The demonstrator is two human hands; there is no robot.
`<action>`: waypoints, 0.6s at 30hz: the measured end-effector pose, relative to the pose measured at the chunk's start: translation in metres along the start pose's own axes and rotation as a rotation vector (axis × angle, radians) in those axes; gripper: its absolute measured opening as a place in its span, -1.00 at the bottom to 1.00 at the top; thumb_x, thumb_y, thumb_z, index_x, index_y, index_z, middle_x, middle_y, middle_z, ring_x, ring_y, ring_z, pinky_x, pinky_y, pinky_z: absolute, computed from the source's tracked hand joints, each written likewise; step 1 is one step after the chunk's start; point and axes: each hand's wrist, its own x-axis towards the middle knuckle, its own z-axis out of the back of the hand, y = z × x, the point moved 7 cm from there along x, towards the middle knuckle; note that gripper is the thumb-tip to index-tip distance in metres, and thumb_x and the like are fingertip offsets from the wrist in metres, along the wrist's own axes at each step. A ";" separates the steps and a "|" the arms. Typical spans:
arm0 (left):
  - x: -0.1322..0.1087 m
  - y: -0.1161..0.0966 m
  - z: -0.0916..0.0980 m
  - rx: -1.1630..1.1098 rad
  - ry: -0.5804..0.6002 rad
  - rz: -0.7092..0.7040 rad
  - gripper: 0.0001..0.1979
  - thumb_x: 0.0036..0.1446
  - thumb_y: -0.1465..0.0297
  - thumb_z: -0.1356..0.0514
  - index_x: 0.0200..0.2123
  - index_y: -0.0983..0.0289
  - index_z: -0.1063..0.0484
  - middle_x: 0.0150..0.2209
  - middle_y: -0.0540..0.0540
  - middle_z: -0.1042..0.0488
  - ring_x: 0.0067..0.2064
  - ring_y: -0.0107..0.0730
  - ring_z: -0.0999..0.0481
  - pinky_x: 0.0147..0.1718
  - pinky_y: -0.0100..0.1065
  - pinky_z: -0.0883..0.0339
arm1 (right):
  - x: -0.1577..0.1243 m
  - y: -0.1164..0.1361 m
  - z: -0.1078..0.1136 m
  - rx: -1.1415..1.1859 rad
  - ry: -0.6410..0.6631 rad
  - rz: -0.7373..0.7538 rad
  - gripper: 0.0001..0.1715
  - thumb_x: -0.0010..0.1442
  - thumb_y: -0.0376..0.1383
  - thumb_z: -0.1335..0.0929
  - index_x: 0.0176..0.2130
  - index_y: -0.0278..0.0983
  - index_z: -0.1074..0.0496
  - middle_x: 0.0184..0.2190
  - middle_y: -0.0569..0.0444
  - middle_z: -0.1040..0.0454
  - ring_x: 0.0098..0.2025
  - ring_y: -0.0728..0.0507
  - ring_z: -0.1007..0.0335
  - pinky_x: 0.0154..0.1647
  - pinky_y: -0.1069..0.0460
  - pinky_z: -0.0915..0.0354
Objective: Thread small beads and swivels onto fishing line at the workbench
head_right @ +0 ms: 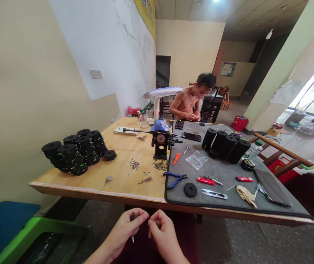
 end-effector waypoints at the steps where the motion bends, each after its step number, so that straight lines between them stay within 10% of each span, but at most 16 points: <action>1: 0.001 -0.002 0.000 -0.011 -0.010 -0.014 -0.66 -0.09 0.13 -0.27 -0.51 0.34 -0.42 -0.68 -0.17 -0.11 -0.64 -0.63 0.03 -0.64 -0.48 0.17 | -0.001 0.002 0.001 -0.021 -0.002 0.021 -0.67 0.06 -0.10 -0.37 -0.50 -0.26 -0.23 -0.74 0.26 -0.26 -0.68 0.06 -0.04 -0.64 0.15 0.02; 12: 0.002 -0.023 0.011 0.256 -0.076 -0.137 -0.67 -0.03 0.14 -0.21 -0.59 0.30 -0.39 -0.69 -0.13 -0.17 -0.59 -0.53 -0.09 -0.59 -0.46 0.02 | 0.001 0.036 0.037 -0.075 -0.076 0.070 -0.52 0.13 0.01 -0.32 -0.11 -0.29 -0.41 -0.27 -0.11 -0.54 -0.14 -0.25 -0.45 -0.59 0.11 -0.29; 18: -0.001 -0.038 0.005 0.381 -0.079 -0.237 -0.72 0.01 0.21 -0.19 -0.58 0.30 -0.43 -0.65 -0.05 -0.31 -0.55 -0.47 -0.19 -0.53 -0.44 -0.06 | 0.011 0.041 0.004 0.111 0.138 -0.050 -0.52 0.04 -0.04 -0.39 -0.13 -0.29 -0.36 -0.29 -0.01 -0.50 -0.25 -0.15 -0.46 -0.53 0.09 -0.38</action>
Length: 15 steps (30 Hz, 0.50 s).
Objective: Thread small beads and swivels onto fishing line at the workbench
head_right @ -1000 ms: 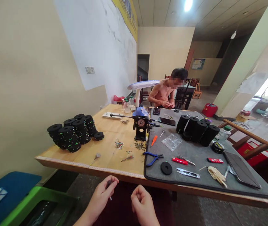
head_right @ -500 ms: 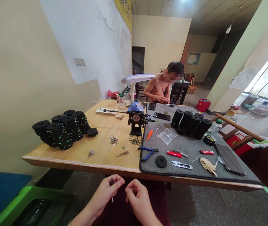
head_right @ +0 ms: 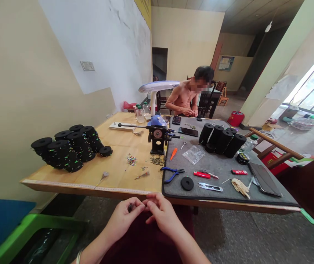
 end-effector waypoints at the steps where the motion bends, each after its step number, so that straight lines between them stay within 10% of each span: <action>1: 0.000 -0.002 0.000 0.010 -0.002 -0.012 -0.72 0.02 0.22 -0.19 -0.58 0.30 -0.43 -0.64 -0.03 -0.34 -0.55 -0.45 -0.22 -0.52 -0.44 -0.08 | 0.002 -0.004 -0.006 0.001 0.038 -0.024 -0.53 0.04 -0.04 -0.39 -0.16 -0.29 -0.35 -0.38 0.04 -0.49 -0.36 -0.10 -0.46 -0.55 0.09 -0.36; 5: -0.001 -0.007 0.005 0.055 -0.009 -0.053 -0.74 0.05 0.25 -0.17 -0.57 0.28 -0.44 -0.58 0.03 -0.46 -0.50 -0.39 -0.34 -0.50 -0.43 -0.13 | 0.008 -0.014 -0.017 -0.129 0.056 -0.062 -0.67 0.07 -0.09 -0.34 -0.33 -0.31 -0.30 -0.69 0.23 -0.37 -0.72 0.06 -0.18 -0.70 0.17 -0.12; 15: 0.029 -0.017 0.062 0.589 -0.167 -0.218 -0.75 0.17 0.30 -0.05 -0.48 0.23 -0.43 -0.47 0.08 -0.51 -0.41 -0.28 -0.45 -0.41 -0.37 -0.16 | 0.013 -0.018 -0.008 -0.208 -0.085 0.072 -0.71 -0.01 -0.16 -0.37 -0.55 -0.24 -0.22 -0.79 0.33 -0.12 -0.74 0.10 0.09 -0.70 0.16 0.13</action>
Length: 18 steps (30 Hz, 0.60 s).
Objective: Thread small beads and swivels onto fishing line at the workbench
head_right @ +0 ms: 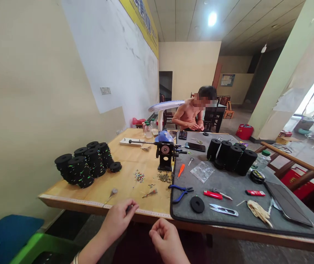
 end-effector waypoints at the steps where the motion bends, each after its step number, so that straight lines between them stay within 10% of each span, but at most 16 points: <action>1: 0.008 0.006 0.005 0.100 -0.009 0.002 -0.77 0.18 0.34 -0.03 -0.44 0.23 -0.43 -0.42 0.09 -0.52 -0.36 -0.27 -0.47 -0.38 -0.37 -0.17 | 0.001 -0.004 0.000 0.041 -0.003 -0.010 -0.67 -0.02 -0.11 -0.38 -0.55 -0.24 -0.21 -0.80 0.35 -0.09 -0.76 0.11 0.12 -0.72 0.16 0.15; 7: 0.041 0.028 0.012 0.362 0.022 0.030 -0.87 0.06 0.44 -0.13 -0.28 0.26 -0.44 -0.28 0.15 -0.52 -0.19 -0.16 -0.45 -0.23 -0.27 -0.19 | 0.006 -0.022 0.006 0.254 -0.037 -0.081 -0.44 -0.18 0.14 -0.42 -0.55 -0.22 -0.17 -0.85 0.41 0.03 -0.83 0.14 0.23 -0.78 0.17 0.25; 18: 0.097 -0.013 -0.019 0.322 0.144 -0.121 -0.84 0.08 0.51 -0.11 -0.38 0.24 -0.50 -0.30 0.14 -0.56 -0.18 -0.21 -0.46 -0.18 -0.31 -0.20 | -0.002 -0.030 0.005 0.301 0.020 -0.127 -0.32 -0.17 0.28 -0.35 -0.45 -0.21 -0.14 -0.83 0.29 -0.30 -0.86 0.14 0.09 -0.83 0.21 0.27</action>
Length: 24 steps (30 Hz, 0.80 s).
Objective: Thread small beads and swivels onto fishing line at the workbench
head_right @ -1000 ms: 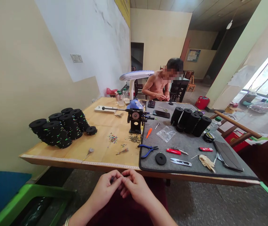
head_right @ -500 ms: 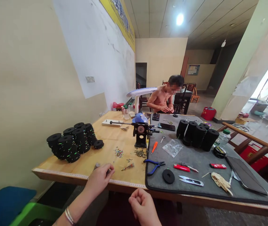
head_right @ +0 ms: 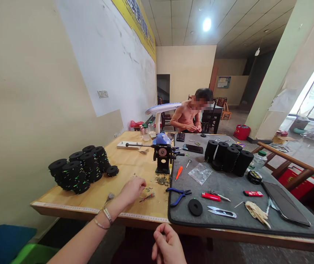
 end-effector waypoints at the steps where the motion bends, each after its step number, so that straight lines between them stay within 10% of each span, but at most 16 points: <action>1: 0.006 0.001 -0.005 0.001 0.027 0.003 -0.85 0.04 0.53 -0.13 -0.40 0.25 -0.50 -0.32 0.15 -0.56 -0.21 -0.20 -0.47 -0.22 -0.31 -0.21 | -0.001 0.000 -0.001 0.003 0.018 0.001 -0.32 -0.17 0.28 -0.35 -0.45 -0.21 -0.12 -0.80 0.26 -0.35 -0.86 0.14 0.06 -0.83 0.21 0.27; 15: 0.034 0.015 -0.023 -0.111 0.069 0.060 -0.91 -0.01 0.52 -0.16 -0.52 0.27 -0.39 -0.48 0.09 -0.48 -0.39 -0.30 -0.42 -0.35 -0.33 -0.20 | -0.005 -0.001 0.003 0.078 0.006 0.000 -0.31 -0.18 0.25 -0.39 -0.46 -0.24 -0.13 -0.61 0.16 -0.49 -0.79 0.14 -0.14 -0.83 0.25 0.13; 24: -0.020 0.025 0.002 -0.415 -0.101 0.040 -0.86 0.12 0.42 -0.01 -0.33 0.25 -0.35 -0.37 0.07 -0.48 -0.33 -0.32 -0.46 -0.34 -0.36 -0.28 | -0.013 -0.006 0.004 0.055 -0.059 -0.013 -0.32 -0.19 0.27 -0.37 -0.47 -0.22 -0.13 -0.77 0.33 -0.26 -0.83 0.17 0.12 -0.84 0.23 0.22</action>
